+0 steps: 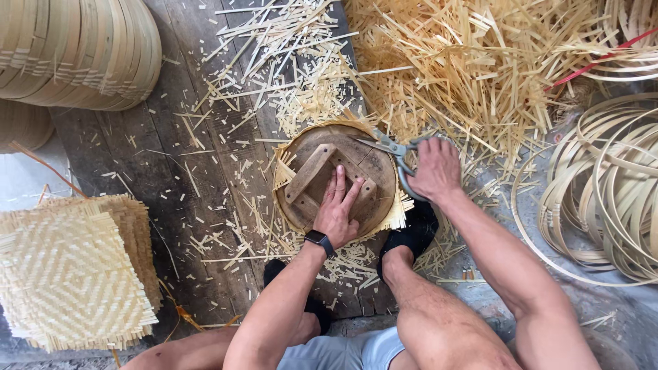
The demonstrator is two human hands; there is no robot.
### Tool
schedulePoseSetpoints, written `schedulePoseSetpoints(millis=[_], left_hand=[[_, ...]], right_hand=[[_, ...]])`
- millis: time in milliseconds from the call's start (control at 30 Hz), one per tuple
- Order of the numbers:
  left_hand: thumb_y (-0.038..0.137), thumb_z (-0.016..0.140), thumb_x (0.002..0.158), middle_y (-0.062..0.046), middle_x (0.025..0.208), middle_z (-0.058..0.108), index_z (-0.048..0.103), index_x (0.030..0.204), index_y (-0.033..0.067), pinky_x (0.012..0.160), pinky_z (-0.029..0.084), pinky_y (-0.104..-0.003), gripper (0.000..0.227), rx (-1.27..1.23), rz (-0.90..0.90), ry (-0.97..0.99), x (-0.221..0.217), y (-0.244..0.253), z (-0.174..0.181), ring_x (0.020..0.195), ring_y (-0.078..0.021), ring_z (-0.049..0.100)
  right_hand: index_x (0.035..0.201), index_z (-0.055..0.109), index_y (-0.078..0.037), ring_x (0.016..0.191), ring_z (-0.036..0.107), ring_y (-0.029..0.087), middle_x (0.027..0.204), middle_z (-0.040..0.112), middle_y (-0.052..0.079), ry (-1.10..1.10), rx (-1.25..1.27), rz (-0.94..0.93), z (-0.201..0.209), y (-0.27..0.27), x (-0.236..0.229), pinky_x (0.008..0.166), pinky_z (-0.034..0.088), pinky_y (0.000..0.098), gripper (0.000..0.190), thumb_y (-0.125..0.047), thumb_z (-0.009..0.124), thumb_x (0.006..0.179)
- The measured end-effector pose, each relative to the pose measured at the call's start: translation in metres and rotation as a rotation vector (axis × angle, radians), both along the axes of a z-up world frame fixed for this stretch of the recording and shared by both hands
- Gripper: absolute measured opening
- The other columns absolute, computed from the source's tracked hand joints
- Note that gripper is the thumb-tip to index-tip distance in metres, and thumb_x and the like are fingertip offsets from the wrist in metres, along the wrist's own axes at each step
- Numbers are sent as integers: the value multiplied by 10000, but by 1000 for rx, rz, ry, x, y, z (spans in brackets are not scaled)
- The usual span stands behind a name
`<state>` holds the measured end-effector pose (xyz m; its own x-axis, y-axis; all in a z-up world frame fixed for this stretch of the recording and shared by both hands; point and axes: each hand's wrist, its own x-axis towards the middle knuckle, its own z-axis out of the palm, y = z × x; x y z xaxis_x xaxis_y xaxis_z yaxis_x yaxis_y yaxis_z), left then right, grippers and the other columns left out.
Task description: The person sits on the floor and repeatedly trims the edges of woven bamboo mats using shears and a wooden template. They place a mat on the template, cut the excess, and stack the finished circular trays.
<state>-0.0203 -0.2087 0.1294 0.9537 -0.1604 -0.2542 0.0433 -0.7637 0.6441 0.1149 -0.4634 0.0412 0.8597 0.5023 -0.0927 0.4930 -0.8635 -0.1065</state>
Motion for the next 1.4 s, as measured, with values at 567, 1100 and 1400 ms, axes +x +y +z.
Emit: schedulePoseSetpoints(millis=[567, 1100, 1400], left_hand=[[-15, 735, 567, -217, 1721, 64, 345, 1580, 261, 1288, 238, -480, 1120, 11, -255, 107, 7, 39, 8, 1571, -390, 168], [574, 707, 714, -354, 1605, 202, 249, 1535, -116, 1226, 113, -573, 1166, 454, 23, 227, 19, -11, -16, 1479, -552, 134], [541, 759, 684, -337, 1609, 207, 258, 1508, -131, 1233, 116, -571, 1175, 369, -79, 131, 16, -2, -10, 1492, -547, 134]], right_hand=[[992, 619, -31, 668, 604, 207, 889, 633, 161, 115, 31, 52, -21, 1, 18, 495, 551, 358, 329, -356, 596, 1041], [1092, 581, -54, 818, 647, 208, 983, 635, 121, 378, -202, 62, 8, -16, 30, 697, 588, 349, 277, -331, 572, 1087], [1001, 641, -65, 819, 642, 193, 942, 654, 111, -33, -134, 123, -20, 25, 38, 683, 610, 321, 274, -115, 624, 732]])
